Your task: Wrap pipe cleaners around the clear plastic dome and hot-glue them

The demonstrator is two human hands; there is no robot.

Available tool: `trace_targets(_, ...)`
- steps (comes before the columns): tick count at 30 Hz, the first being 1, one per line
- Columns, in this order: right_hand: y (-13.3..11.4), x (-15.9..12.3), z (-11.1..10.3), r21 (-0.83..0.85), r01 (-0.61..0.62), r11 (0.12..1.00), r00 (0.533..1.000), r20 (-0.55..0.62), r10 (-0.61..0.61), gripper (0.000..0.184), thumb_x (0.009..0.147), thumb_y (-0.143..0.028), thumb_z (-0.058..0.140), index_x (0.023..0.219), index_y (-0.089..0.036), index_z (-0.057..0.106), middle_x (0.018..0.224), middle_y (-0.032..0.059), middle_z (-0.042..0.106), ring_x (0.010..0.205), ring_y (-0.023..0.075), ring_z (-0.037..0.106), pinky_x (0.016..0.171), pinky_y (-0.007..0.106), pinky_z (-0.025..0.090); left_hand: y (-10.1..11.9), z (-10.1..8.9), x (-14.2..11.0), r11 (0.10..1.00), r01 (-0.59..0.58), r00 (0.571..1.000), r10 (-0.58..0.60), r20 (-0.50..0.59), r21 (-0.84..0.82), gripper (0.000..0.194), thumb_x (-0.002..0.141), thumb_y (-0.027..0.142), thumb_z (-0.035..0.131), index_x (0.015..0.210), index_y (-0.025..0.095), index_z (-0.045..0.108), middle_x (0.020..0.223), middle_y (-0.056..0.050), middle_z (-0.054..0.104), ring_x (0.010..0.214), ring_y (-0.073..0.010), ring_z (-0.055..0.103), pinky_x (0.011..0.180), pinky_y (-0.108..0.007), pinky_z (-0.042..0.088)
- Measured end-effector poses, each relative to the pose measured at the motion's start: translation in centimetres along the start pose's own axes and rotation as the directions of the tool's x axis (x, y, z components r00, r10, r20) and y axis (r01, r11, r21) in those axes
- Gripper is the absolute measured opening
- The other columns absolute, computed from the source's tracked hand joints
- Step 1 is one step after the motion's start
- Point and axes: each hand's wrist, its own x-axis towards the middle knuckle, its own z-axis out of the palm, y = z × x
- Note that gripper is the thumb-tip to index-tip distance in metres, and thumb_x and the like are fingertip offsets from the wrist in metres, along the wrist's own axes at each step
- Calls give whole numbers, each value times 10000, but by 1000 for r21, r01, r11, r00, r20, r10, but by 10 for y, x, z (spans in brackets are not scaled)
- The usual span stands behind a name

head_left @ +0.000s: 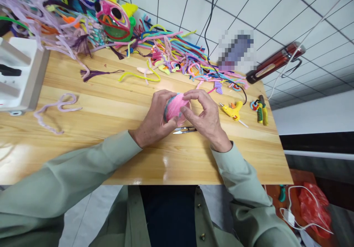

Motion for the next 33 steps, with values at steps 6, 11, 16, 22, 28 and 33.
trace_targets(6, 7, 11, 5, 63, -4, 998, 1000, 30, 2, 173, 1031, -395, 814, 1118, -257, 756, 1186, 65, 832, 1137, 256, 774, 1064, 459, 605, -5, 5, -1, 995, 82, 996, -83, -16, -65, 628, 1046, 451, 694, 1580, 250, 432, 1596, -185, 556, 1551, -374, 541, 1337, -590, 467)
trace_targets(11, 7, 13, 4, 77, -39, 996, 999, 35, 37, 173, 1008, -376, 829, 1117, -259, 762, 1193, 57, 834, 1138, 252, 771, 1073, 453, 601, -5, 6, 2, 991, 112, 993, -115, -33, -77, 604, 1080, 538, 707, 1548, 243, 466, 1531, -168, 613, 1456, -341, 615, 1277, -546, 522)
trace_targets(16, 7, 12, 4, 66, -81, 995, 996, 46, 78, 186, 1017, -400, 813, 1129, -262, 757, 1204, 58, 836, 1154, 261, 772, 1096, 471, 607, -6, 1, 5, 983, 139, 990, -140, 1, -122, 603, 1076, 597, 704, 1526, 240, 521, 1517, -162, 642, 1449, -352, 624, 1276, -554, 519)
trace_targets(22, 9, 4, -3, 52, -49, 997, 997, -58, 52, 264, 1055, -472, 807, 1253, -308, 746, 1383, 70, 797, 1371, 299, 732, 1232, 563, 568, -6, -4, 11, 903, 307, 948, -317, 17, -300, 618, 1017, 622, 786, 1466, 247, 588, 1521, -147, 659, 1422, -348, 635, 1223, -528, 542)
trace_targets(28, 7, -13, -8, 48, -16, 999, 997, -74, 19, 247, 1043, -420, 818, 1255, -314, 748, 1380, 80, 786, 1342, 309, 740, 1183, 571, 598, -9, -4, 22, 697, 449, 855, -516, 43, -560, 440, 999, 594, 807, 1260, 270, 665, 1275, -66, 742, 1232, -300, 688, 1116, -480, 575)
trace_targets(33, -4, -19, 1, -113, 128, 985, 982, -121, -141, 82, 1049, -327, 774, 1125, -295, 769, 1113, 47, 800, 1070, 262, 768, 975, 497, 640, -12, 0, 25, 548, 525, 772, -629, 93, -652, 340, 1035, 542, 743, 1179, 254, 633, 1167, -59, 730, 1119, -276, 721, 976, -439, 614)
